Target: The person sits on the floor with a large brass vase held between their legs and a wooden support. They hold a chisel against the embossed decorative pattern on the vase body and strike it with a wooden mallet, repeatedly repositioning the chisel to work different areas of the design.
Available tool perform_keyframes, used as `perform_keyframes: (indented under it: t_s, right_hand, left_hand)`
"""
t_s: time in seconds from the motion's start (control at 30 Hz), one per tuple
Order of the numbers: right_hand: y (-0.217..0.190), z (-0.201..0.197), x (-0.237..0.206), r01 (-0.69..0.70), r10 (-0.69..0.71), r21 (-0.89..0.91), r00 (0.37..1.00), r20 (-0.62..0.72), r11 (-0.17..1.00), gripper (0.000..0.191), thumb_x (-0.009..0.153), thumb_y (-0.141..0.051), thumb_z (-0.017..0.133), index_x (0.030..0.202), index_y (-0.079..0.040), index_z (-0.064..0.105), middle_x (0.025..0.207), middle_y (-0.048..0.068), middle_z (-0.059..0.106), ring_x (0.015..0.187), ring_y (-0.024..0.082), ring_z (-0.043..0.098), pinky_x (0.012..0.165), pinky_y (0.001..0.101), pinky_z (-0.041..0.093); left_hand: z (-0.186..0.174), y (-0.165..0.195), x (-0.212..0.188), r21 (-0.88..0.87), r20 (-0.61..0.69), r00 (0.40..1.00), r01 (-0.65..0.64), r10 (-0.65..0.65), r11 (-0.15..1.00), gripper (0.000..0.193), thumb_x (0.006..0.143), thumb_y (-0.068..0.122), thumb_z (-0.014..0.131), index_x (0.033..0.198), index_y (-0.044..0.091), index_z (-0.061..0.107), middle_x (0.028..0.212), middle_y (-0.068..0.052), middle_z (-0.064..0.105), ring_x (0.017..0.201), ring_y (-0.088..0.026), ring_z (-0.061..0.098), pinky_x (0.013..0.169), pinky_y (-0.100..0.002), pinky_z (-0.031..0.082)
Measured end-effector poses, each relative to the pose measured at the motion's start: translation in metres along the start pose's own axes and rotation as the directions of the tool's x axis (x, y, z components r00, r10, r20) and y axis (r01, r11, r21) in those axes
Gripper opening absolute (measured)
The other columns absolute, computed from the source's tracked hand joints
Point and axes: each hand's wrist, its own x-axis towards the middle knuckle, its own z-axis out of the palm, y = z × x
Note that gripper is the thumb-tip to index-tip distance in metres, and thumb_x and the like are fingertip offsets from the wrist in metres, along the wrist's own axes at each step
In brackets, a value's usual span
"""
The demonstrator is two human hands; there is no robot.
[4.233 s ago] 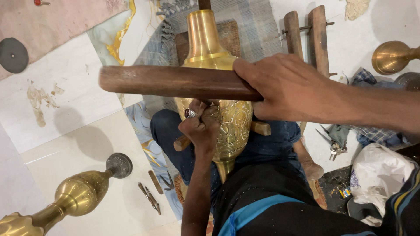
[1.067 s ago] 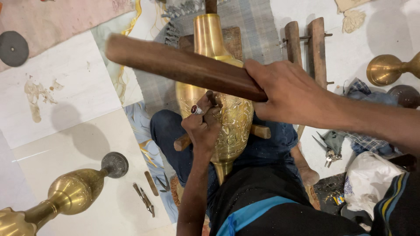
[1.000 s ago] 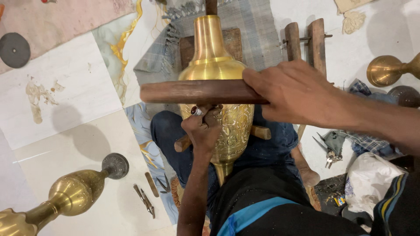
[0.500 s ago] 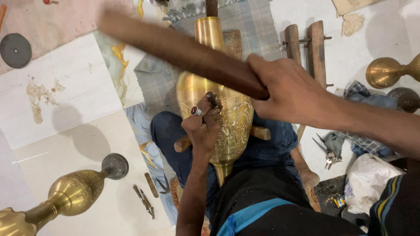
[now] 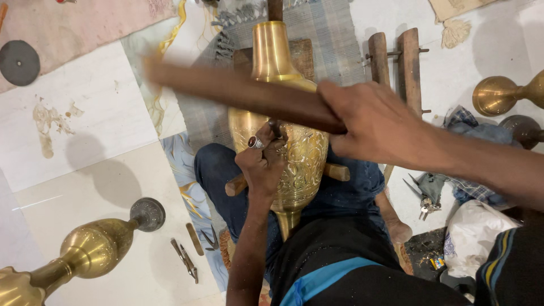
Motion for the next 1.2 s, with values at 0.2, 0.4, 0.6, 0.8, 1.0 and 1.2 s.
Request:
perform_keyframes:
  t_s: [0.2, 0.4, 0.6, 0.8, 1.0, 1.2]
  right_hand:
    - [-0.002, -0.004, 0.004, -0.113, 0.120, -0.073, 0.987, 0.103, 0.991, 0.026, 0.072, -0.002, 0.063, 0.095, -0.002, 0.051, 0.055, 0.011, 0.054, 0.038, 0.024, 0.054, 0.034, 0.0388, 0.045]
    - [0.016, 0.009, -0.007, -0.122, 0.136, -0.102, 0.981, 0.141, 0.987, 0.032, 0.074, 0.000, 0.061, 0.105, -0.005, 0.055, 0.057, 0.011, 0.056, 0.040, 0.022, 0.051, 0.036, 0.0391, 0.044]
    - [0.068, 0.068, -0.031, -0.191, 0.205, 0.106, 0.968, -0.145, 0.976, 0.037, 0.072, -0.007, 0.076, 0.105, -0.003, 0.061, 0.068, 0.008, 0.061, 0.049, 0.019, 0.053, 0.044, 0.0400, 0.046]
    - [0.091, 0.183, -0.075, -0.331, 0.770, 0.828, 0.613, -0.177, 0.453, 0.042, 0.080, -0.014, 0.083, 0.113, 0.005, 0.065, 0.072, 0.012, 0.064, 0.055, 0.020, 0.060, 0.048, 0.0322, 0.045]
    - [0.094, 0.224, -0.138, -0.444, 0.801, 0.749, 0.569, -0.187, 0.491, 0.043, 0.077, -0.012, 0.086, 0.108, 0.008, 0.064, 0.080, 0.012, 0.069, 0.063, 0.019, 0.066, 0.053, 0.0310, 0.051]
    - [0.094, 0.218, -0.140, -0.465, 0.693, 0.554, 0.645, -0.323, 0.691, 0.045, 0.076, -0.014, 0.087, 0.111, 0.006, 0.067, 0.085, 0.021, 0.073, 0.073, 0.022, 0.074, 0.064, 0.0329, 0.056]
  left_hand:
    - [-0.001, -0.003, -0.001, 0.060, -0.003, 0.997, -0.073, 0.073, 0.996, 0.029, 0.096, -0.006, 0.066, 0.125, -0.007, 0.067, 0.111, -0.020, 0.077, 0.098, -0.021, 0.078, 0.084, -0.030, 0.063]
    - [-0.004, 0.012, 0.006, 0.006, 0.018, 1.000, -0.010, 0.010, 1.000, 0.038, 0.089, -0.012, 0.061, 0.125, -0.006, 0.068, 0.102, -0.015, 0.078, 0.089, -0.016, 0.077, 0.079, -0.027, 0.062]
    - [-0.003, 0.019, 0.015, -0.154, -0.093, 0.996, -0.027, 0.012, 0.988, 0.026, 0.095, -0.018, 0.058, 0.106, 0.001, 0.073, 0.095, -0.012, 0.076, 0.085, -0.014, 0.075, 0.079, -0.027, 0.064]
    - [-0.013, 0.027, 0.023, -0.471, 0.082, 0.966, 0.253, -0.244, 0.845, 0.033, 0.092, -0.017, 0.064, 0.123, -0.006, 0.065, 0.100, -0.011, 0.074, 0.092, -0.017, 0.073, 0.084, -0.029, 0.061]
    - [-0.011, 0.026, 0.040, 0.045, 0.283, 0.955, 0.080, -0.089, 0.996, 0.026, 0.091, -0.014, 0.065, 0.114, -0.005, 0.076, 0.100, -0.014, 0.081, 0.087, -0.018, 0.080, 0.078, -0.026, 0.063]
    - [-0.018, 0.033, 0.041, 0.079, 0.302, 0.953, 0.010, -0.033, 0.997, 0.025, 0.088, -0.014, 0.060, 0.104, -0.005, 0.077, 0.102, -0.015, 0.080, 0.087, -0.020, 0.081, 0.078, -0.028, 0.062]
